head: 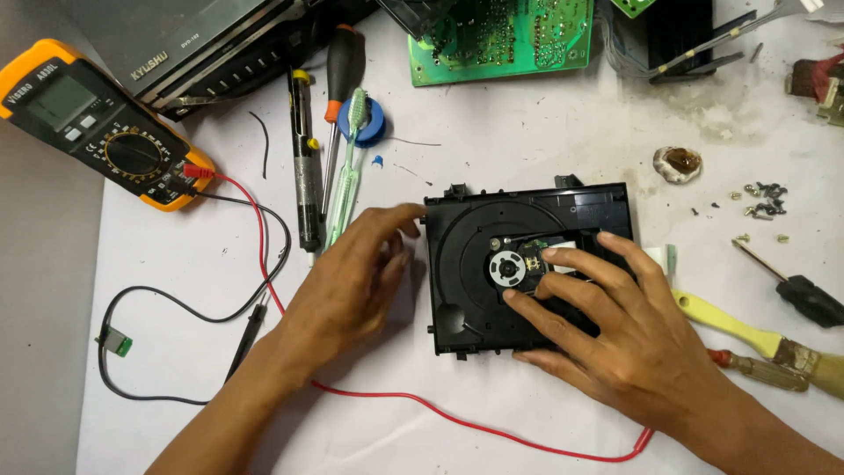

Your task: Disassembling, cleaning, and reassembling a disc drive from an electronic device on a workbench.

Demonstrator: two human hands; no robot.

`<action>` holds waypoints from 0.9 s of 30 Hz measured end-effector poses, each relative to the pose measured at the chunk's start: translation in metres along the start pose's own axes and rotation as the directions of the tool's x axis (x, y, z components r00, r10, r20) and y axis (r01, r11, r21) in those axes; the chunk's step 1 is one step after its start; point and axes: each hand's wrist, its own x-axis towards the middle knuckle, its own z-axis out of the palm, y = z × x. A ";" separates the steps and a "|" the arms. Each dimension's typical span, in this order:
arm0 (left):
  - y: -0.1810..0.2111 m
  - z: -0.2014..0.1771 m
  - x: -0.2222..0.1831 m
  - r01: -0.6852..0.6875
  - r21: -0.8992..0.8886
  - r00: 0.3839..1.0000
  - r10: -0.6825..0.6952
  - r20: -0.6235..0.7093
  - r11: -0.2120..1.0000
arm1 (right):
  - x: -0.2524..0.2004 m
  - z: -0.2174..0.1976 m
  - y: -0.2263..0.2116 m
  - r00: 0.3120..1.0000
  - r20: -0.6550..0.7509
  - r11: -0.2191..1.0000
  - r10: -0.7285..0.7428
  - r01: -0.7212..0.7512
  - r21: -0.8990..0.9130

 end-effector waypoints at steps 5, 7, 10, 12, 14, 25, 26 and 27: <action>0.006 -0.010 0.004 -0.402 0.498 0.914 0.373 0.162 0.768 | -0.003 0.001 0.001 1.000 0.018 1.000 0.022 -0.023 0.019; 0.011 -0.010 0.009 -0.478 0.588 0.862 0.477 0.172 0.652 | -0.005 0.000 0.000 1.000 0.018 1.000 0.018 -0.018 0.014; 0.016 -0.005 0.015 -0.630 0.624 0.728 0.631 0.266 0.463 | -0.011 -0.007 -0.001 1.000 -0.026 1.000 -0.002 0.003 0.031; 0.015 -0.001 0.019 -0.682 0.576 0.694 0.648 0.314 0.451 | -0.017 -0.018 0.000 0.995 -0.093 0.996 0.036 -0.028 0.085; 0.022 -0.004 0.018 -0.688 0.578 0.678 0.673 0.296 0.439 | -0.041 -0.017 0.016 0.986 -0.158 0.998 0.050 -0.045 0.031; 0.033 -0.005 0.013 -0.565 0.237 0.790 0.601 -0.119 0.790 | -0.271 0.041 0.138 0.932 -0.265 -0.003 0.248 -0.273 -0.962; 0.032 -0.001 0.011 -0.485 0.226 0.827 0.527 -0.196 0.845 | -0.165 -0.008 0.111 0.849 -0.308 0.581 0.429 -0.520 -0.626; 0.030 0.001 0.010 -0.403 0.210 0.852 0.449 -0.270 0.891 | -0.071 -0.066 0.056 0.787 -0.213 0.812 0.578 -0.582 0.054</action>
